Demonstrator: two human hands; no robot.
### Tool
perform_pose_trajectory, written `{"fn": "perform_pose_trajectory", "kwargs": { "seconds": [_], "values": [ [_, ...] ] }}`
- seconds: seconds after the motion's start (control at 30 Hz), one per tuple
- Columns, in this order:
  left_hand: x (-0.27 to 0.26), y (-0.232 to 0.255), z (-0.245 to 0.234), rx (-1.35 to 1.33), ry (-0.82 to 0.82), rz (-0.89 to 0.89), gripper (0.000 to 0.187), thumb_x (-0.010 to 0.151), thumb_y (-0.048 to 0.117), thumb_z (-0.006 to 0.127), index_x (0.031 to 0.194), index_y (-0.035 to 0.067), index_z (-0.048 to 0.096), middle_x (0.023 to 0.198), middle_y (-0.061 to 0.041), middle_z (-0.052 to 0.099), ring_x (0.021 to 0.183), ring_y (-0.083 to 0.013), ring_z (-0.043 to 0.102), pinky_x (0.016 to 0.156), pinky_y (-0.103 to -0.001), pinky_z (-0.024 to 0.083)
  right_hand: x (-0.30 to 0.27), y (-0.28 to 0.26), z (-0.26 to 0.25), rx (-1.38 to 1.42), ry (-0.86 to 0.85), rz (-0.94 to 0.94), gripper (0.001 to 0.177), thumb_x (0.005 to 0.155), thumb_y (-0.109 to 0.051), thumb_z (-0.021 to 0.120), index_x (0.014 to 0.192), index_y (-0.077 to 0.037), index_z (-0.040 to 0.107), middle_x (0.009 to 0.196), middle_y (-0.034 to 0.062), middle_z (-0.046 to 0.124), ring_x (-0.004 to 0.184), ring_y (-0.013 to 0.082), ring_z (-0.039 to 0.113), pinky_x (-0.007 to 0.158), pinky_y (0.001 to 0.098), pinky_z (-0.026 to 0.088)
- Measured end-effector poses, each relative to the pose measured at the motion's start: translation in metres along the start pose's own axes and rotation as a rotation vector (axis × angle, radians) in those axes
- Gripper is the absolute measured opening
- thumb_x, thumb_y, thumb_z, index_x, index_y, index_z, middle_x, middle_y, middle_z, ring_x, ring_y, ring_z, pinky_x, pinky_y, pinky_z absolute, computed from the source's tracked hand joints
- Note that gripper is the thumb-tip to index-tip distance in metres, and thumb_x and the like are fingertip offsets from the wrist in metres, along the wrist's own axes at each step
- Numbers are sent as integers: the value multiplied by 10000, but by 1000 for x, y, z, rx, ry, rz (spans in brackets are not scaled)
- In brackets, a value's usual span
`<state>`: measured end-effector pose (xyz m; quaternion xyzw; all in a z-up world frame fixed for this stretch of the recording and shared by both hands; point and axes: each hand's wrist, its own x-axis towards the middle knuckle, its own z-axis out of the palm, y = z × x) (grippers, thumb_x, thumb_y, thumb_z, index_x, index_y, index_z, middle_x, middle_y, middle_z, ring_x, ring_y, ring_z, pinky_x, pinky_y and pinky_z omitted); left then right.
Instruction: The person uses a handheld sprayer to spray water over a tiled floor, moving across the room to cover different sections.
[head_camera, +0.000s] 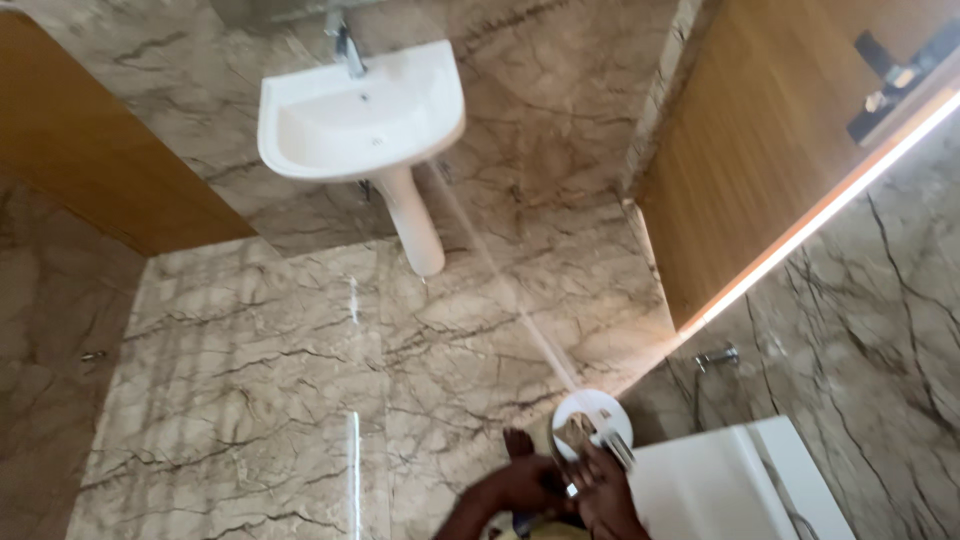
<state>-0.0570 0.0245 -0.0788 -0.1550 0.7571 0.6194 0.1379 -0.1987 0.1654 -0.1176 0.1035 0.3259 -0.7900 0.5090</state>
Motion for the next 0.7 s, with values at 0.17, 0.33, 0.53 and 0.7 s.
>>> {"fn": "perform_pose_trajectory", "kwargs": {
  "seconds": [0.17,0.33,0.53,0.7],
  "values": [
    [-26,26,-22,-253,128,-169,434,813,325,873,1041,36,643,967,-74,716,891,-154,659,793,-322,532,-7,0,65,-130,-2,21,380,940,-219,643,634,-138,434,546,18,392,547,192,438,643,386,444],
    [-26,13,-15,-348,136,-118,432,802,294,872,1075,32,663,1005,-60,725,939,-156,676,844,-310,547,-9,6,62,-56,123,17,388,913,-233,711,652,-153,434,579,-8,412,551,169,427,624,378,423],
    [-4,-4,5,-192,122,-168,409,869,337,818,1089,22,677,1054,-101,738,981,-197,687,886,-317,538,-3,1,33,14,329,11,345,881,-265,736,692,-162,468,610,-8,433,572,181,458,602,381,447],
    [4,-14,6,-182,140,-162,381,887,316,796,1092,21,670,1056,-114,734,990,-209,689,898,-327,540,4,0,41,-14,379,36,349,861,-270,773,709,-160,478,614,-9,437,575,186,453,588,367,436]
  ]
}}
